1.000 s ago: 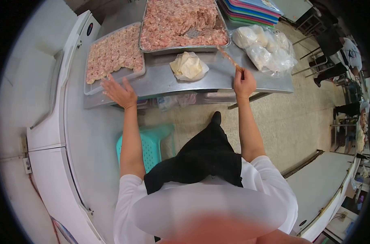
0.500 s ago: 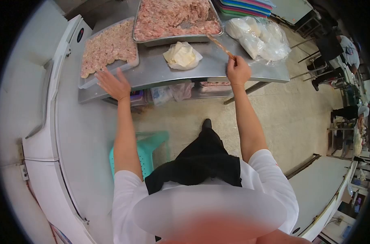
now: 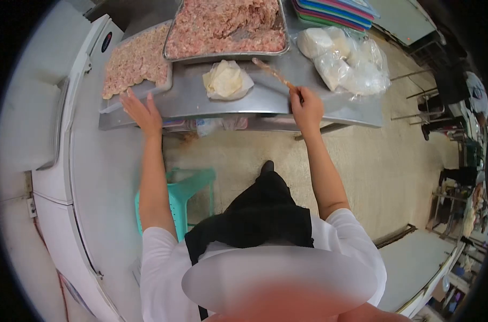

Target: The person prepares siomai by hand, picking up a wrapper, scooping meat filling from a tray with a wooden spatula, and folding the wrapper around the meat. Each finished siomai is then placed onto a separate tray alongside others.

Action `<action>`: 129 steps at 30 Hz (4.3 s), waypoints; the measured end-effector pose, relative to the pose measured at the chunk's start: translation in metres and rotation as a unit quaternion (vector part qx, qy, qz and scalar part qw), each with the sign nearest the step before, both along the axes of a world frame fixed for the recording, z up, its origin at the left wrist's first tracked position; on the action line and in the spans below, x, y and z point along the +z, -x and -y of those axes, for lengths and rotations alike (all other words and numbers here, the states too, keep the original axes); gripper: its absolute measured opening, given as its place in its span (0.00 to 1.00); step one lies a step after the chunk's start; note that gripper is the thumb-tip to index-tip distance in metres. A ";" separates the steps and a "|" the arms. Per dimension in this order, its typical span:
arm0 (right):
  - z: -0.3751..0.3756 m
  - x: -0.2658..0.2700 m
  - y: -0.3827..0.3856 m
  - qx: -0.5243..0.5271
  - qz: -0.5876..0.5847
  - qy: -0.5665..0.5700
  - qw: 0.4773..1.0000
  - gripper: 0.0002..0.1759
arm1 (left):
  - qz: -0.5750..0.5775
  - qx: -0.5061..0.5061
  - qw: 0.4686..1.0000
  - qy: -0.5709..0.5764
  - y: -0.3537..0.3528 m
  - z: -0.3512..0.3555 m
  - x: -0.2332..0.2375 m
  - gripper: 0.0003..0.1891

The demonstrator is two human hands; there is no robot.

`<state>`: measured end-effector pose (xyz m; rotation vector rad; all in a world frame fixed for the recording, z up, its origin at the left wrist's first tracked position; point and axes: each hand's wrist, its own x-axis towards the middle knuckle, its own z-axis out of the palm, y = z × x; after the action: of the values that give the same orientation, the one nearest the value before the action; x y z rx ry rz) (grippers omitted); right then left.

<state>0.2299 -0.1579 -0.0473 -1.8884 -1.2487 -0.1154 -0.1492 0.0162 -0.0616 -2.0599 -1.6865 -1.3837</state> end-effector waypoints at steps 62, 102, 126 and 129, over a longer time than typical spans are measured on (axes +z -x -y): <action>-0.043 0.014 -0.057 0.137 -0.110 0.035 0.984 0.08 | 0.092 -0.361 0.896 0.243 -0.130 0.009 0.089 0.09; -0.203 0.152 -0.075 0.134 0.312 0.284 0.897 0.17 | 0.181 -0.195 0.870 0.415 -0.056 -0.096 0.079 0.10; -0.228 0.134 -0.061 0.262 0.413 0.229 0.842 0.07 | 0.357 -0.471 0.617 0.520 -0.086 -0.131 0.170 0.14; -0.194 0.149 -0.026 0.307 0.421 0.281 0.806 0.07 | -0.209 -0.296 0.912 0.190 -0.105 -0.120 0.159 0.17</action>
<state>0.2560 0.0365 0.1014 -1.8196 -2.7093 -0.2781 -0.0439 0.1362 0.0977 -2.9928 -1.2664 -0.6357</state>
